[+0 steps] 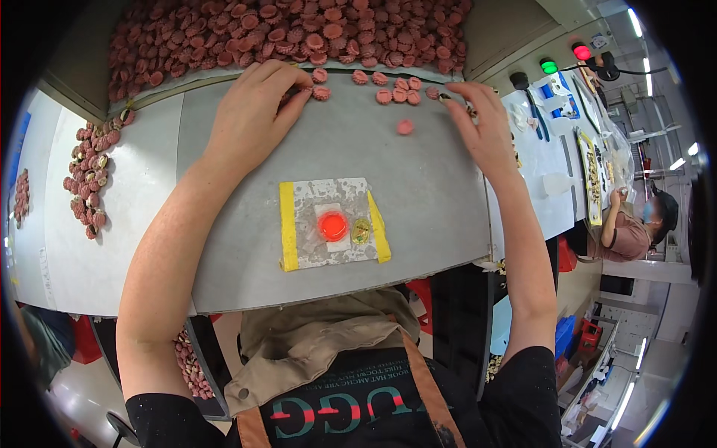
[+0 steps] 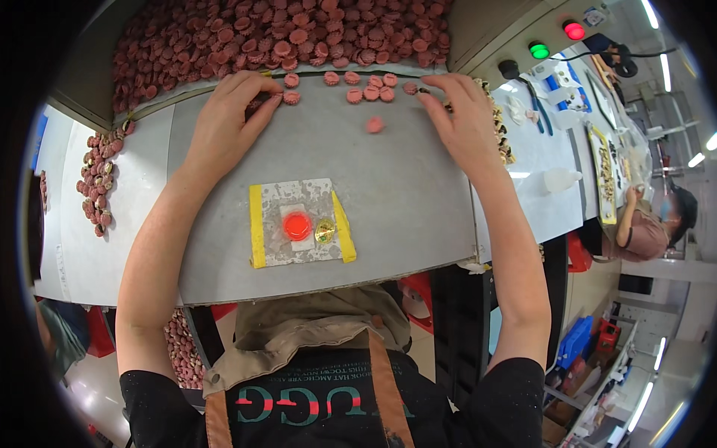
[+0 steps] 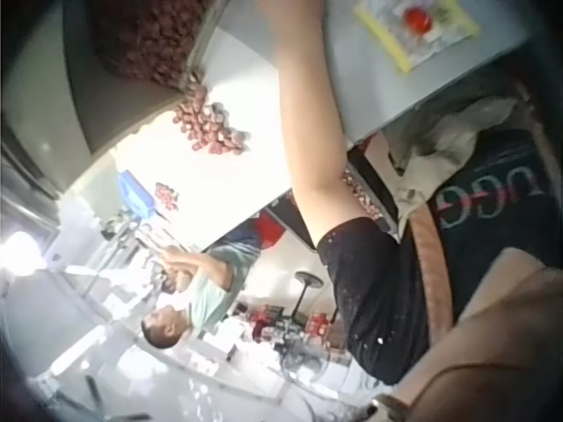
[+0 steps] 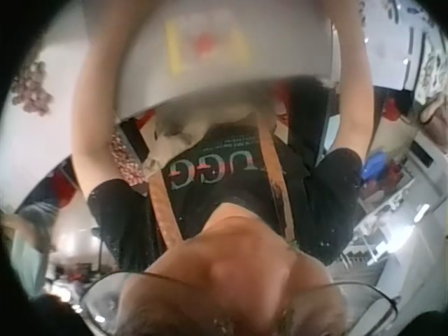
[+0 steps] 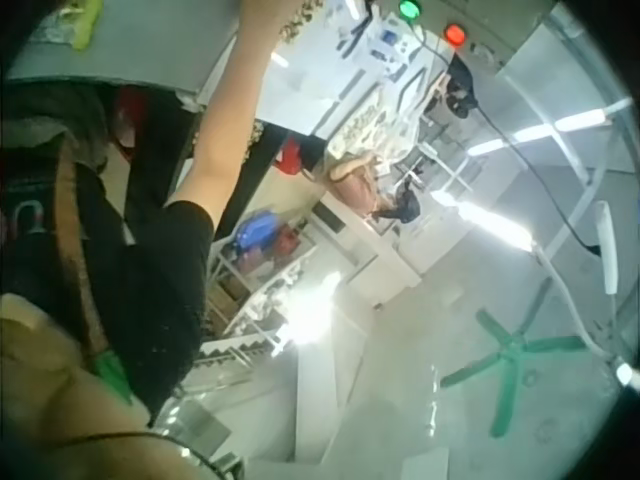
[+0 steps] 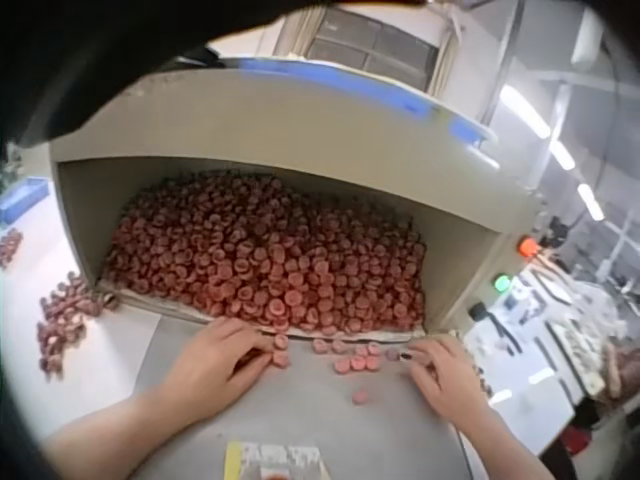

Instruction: The person assembles small figurines by dipping figurine heads into adhesive and pressing them into outer shells by hand. The person also gathers and arranges the parts across the workstation.

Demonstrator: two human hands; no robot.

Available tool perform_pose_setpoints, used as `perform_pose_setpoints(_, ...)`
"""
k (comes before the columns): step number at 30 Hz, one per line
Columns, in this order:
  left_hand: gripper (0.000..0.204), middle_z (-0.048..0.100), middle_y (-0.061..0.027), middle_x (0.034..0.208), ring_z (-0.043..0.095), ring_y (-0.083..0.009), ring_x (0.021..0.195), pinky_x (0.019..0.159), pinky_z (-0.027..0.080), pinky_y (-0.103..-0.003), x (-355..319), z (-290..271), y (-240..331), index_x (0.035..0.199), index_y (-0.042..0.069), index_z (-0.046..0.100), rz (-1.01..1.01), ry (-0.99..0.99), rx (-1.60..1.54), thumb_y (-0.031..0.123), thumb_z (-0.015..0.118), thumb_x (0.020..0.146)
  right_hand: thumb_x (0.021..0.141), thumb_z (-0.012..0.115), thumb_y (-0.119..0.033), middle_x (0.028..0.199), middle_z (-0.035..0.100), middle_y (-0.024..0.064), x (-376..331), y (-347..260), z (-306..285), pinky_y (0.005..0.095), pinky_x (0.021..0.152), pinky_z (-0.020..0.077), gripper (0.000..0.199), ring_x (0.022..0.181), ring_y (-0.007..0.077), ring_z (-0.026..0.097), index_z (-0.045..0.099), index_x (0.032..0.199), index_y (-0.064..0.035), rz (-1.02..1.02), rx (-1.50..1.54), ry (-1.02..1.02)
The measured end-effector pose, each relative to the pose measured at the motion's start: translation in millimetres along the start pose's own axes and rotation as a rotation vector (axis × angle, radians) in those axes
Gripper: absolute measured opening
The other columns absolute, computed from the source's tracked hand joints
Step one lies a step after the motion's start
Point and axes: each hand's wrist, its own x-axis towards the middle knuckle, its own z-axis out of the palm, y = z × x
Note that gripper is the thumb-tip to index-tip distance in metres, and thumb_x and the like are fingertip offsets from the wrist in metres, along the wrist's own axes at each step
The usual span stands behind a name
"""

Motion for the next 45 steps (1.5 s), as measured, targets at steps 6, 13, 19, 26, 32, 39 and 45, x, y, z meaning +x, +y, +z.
perform_pose_setpoints(6,0.011,0.061,-0.0058,0.092,0.057,-0.0264,0.089,0.075,0.046,-0.037,4,-1,4,0.093,0.007,0.063,-0.009,-0.011,-0.01,0.012,0.063,0.084,0.087,0.062,-0.022,0.102,0.06,0.009,-9,29,-2,0.0411,0.088,0.0408,0.019,0.1,0.0302,0.056,0.063,0.1,-0.0079,0.126,-0.457,-0.084)
perform_pose_setpoints(13,0.011,0.062,-0.0065,0.092,0.057,-0.0267,0.09,0.075,0.046,-0.037,-1,-1,-4,0.094,0.006,0.063,-0.016,-0.011,-0.015,0.012,0.063,0.084,0.087,0.063,-0.024,0.104,0.059,0.0098,4,37,10,0.0431,0.087,0.0419,0.021,0.1,0.0327,0.053,0.064,0.1,-0.0082,0.117,-0.408,0.076)
perform_pose_setpoints(19,0.013,0.063,-0.0064,0.096,0.059,-0.0266,0.092,0.077,0.047,-0.037,-9,-4,-8,0.097,0.005,0.062,-0.044,0.017,-0.071,0.012,0.061,0.086,0.086,0.064,-0.025,0.104,0.058,0.0123,-8,23,2,0.0418,0.087,0.0433,0.02,0.098,0.0323,0.054,0.065,0.096,-0.007,0.099,-0.356,-0.049)
perform_pose_setpoints(26,0.021,0.061,-0.0087,0.103,0.06,-0.0228,0.088,0.072,0.049,-0.033,-5,-21,13,0.107,0.005,0.061,-0.164,0.093,-0.207,0.013,0.061,0.088,0.086,0.065,-0.025,0.103,0.059,0.0101,-35,-6,-29,0.0395,0.087,0.0404,0.02,0.093,0.0282,0.056,0.063,0.096,-0.0076,0.063,-0.314,0.018)
perform_pose_setpoints(32,0.028,0.057,-0.0062,0.102,0.058,-0.0141,0.084,0.074,0.048,-0.028,-20,-43,25,0.117,0.004,0.062,-0.266,0.198,-0.394,0.014,0.059,0.091,0.09,0.06,-0.023,0.099,0.062,0.0055,-18,-47,-64,0.039,0.088,0.0375,0.018,0.093,0.0245,0.058,0.063,0.1,-0.0082,-0.004,-0.282,0.034)
perform_pose_setpoints(39,0.031,0.061,-0.0052,0.103,0.058,-0.0112,0.095,0.088,0.045,-0.025,-64,-116,96,0.117,-0.001,0.061,-0.763,0.062,-0.719,0.016,0.062,0.091,0.089,0.06,-0.021,0.092,0.066,0.0075,-10,-7,-71,0.0391,0.083,0.0407,0.017,0.09,0.0268,0.061,0.064,0.099,-0.0088,0.073,-0.358,-0.025)
perform_pose_setpoints(45,0.025,0.059,-0.0016,0.099,0.056,-0.0082,0.09,0.081,0.047,-0.024,-127,-127,136,0.114,-0.002,0.058,-0.89,0.197,-0.917,0.007,0.062,0.09,0.086,0.062,-0.021,0.077,0.066,0.012,-9,3,-61,0.0419,0.079,0.0431,0.015,0.08,0.0302,0.063,0.06,0.093,-0.0078,0.147,-0.437,-0.141)
